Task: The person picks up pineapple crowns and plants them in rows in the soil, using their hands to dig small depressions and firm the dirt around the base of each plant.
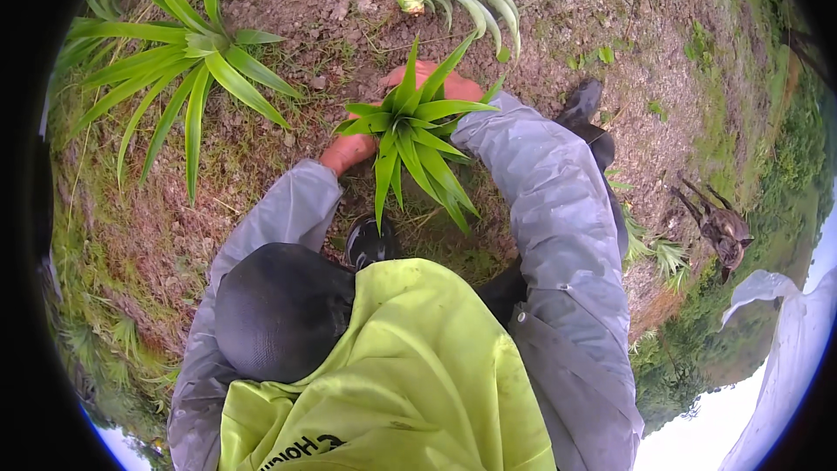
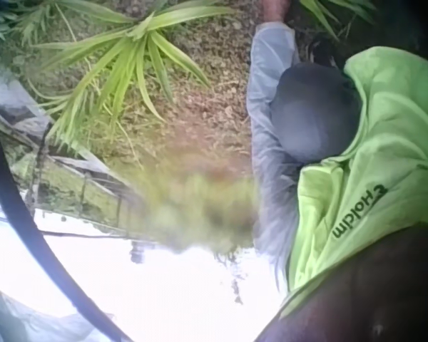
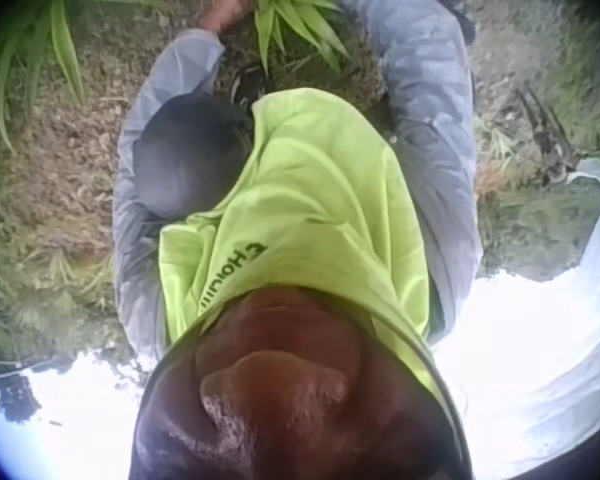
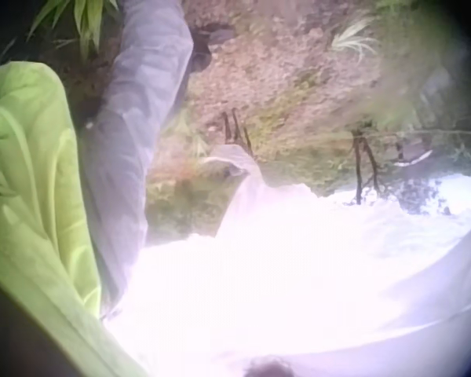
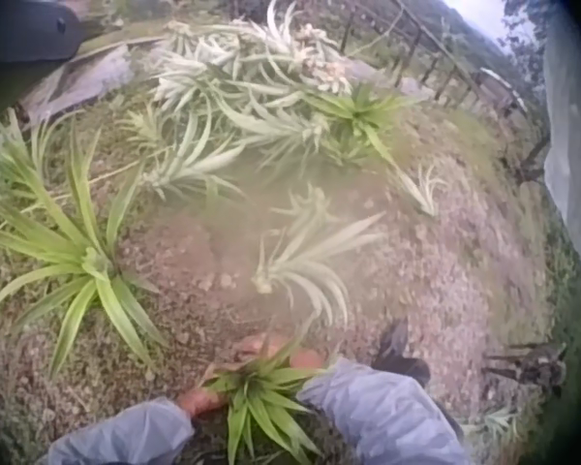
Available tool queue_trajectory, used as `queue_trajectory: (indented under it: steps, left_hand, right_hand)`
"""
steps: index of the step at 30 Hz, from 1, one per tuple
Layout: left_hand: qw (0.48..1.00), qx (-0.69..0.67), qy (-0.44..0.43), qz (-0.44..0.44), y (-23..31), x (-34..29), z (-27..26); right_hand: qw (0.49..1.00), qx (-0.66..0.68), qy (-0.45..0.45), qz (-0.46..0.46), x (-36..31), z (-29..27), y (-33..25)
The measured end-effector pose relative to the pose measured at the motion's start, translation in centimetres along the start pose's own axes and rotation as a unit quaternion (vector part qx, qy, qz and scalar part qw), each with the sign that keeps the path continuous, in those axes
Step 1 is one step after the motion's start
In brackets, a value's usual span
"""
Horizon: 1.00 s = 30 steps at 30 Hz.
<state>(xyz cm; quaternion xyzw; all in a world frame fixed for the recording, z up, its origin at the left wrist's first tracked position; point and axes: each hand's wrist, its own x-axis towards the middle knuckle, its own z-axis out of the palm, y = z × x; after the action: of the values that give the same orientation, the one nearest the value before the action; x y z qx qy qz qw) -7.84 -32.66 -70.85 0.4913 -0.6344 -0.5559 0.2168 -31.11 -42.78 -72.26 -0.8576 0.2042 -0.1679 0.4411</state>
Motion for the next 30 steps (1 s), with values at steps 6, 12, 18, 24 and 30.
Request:
queue_trajectory:
  steps: [6,12,18,24,30]
  left_hand:
    - [0.993,0.089,0.006,0.083,3.5,0.3,-1.5]
    - [0.998,-0.055,0.036,-0.018,2.9,-0.1,-0.9]
    - [0.943,0.327,0.062,0.030,6.2,0.5,-1.9]
    - [0.969,0.239,-0.006,0.059,3.0,1.3,-2.5]
    - [0.994,0.107,-0.035,0.003,0.5,1.2,-1.3]
  right_hand:
    - [1.000,0.028,0.007,-0.014,0.7,-2.0,0.3]
    - [0.958,0.208,0.007,0.198,0.9,-3.5,-1.0]
    - [0.982,0.135,0.025,0.126,-0.1,-2.5,-1.2]
    - [0.954,0.262,0.071,0.124,0.3,-1.7,-1.9]
    - [0.974,-0.009,0.148,0.174,0.1,-1.9,-0.5]
